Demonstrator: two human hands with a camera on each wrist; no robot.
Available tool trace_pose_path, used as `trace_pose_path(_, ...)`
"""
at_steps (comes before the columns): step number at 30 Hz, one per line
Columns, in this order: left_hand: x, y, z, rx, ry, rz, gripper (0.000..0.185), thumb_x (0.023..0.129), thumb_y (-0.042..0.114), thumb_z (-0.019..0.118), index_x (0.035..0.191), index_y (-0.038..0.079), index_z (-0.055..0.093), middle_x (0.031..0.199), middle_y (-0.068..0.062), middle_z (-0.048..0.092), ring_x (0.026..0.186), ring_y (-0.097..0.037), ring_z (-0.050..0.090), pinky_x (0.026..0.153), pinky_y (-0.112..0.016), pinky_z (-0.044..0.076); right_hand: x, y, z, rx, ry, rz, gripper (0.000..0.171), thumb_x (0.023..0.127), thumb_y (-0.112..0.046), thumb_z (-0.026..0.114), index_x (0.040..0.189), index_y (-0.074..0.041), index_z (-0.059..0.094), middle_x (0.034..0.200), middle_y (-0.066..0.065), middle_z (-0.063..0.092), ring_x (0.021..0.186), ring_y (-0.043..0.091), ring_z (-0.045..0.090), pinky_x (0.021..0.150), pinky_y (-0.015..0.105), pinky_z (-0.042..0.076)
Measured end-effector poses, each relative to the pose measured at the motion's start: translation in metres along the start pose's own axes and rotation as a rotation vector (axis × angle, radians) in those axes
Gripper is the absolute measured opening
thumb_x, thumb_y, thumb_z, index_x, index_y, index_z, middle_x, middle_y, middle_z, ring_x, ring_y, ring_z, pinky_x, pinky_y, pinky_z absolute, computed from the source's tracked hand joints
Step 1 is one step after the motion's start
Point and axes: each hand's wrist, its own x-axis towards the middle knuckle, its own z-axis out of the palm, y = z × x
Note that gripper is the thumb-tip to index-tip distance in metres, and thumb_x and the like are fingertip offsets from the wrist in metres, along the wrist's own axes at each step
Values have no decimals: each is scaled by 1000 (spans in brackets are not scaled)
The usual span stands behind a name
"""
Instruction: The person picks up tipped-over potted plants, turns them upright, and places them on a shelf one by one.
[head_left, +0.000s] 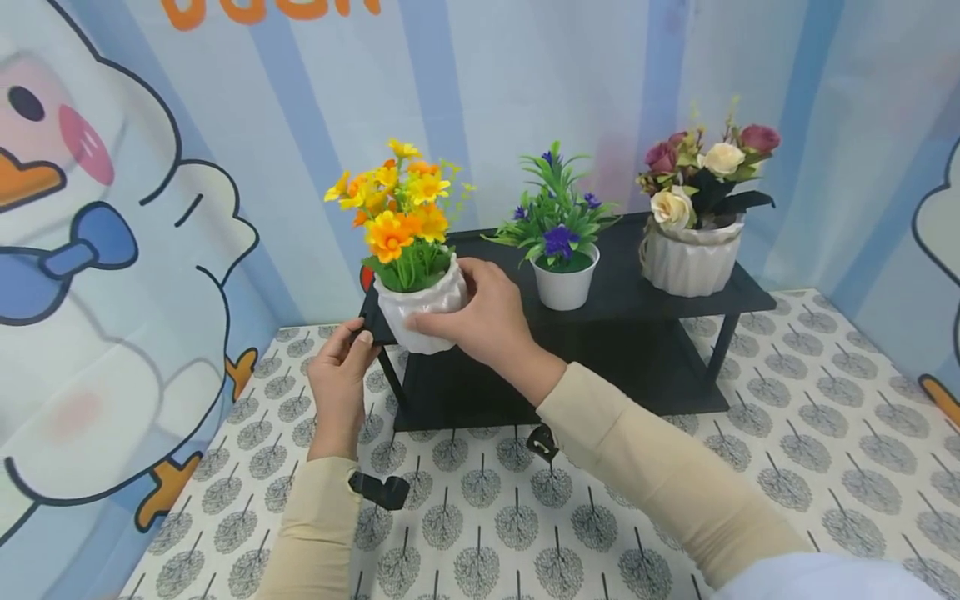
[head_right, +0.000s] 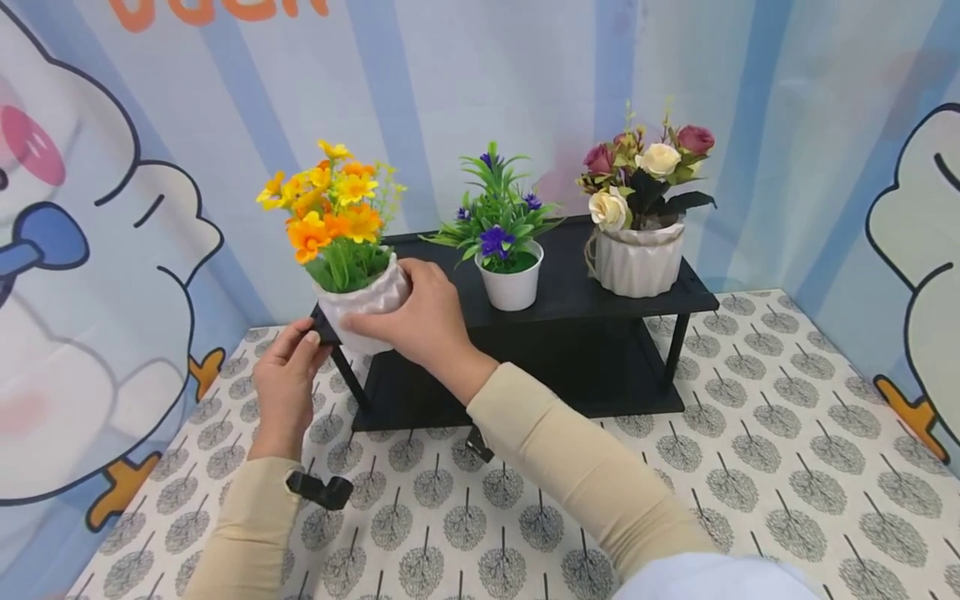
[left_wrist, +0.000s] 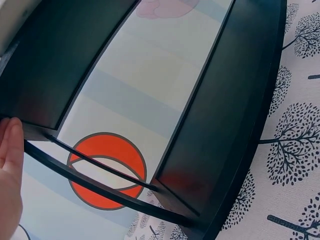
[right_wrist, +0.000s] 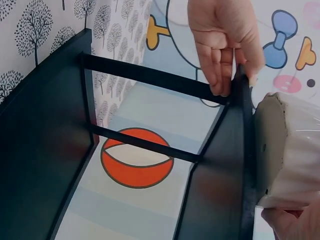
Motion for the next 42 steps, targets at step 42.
trace_pose_path(42,-1,0,-4,32,-19,8,31,93,8,56,122,-2,57,115,-10,57,101,-8,60,91,-23,51,41,21,9,-4,-24,172,84,68,-46,79,133,-7,42,124,8,47,104,22,51,84,35,53)
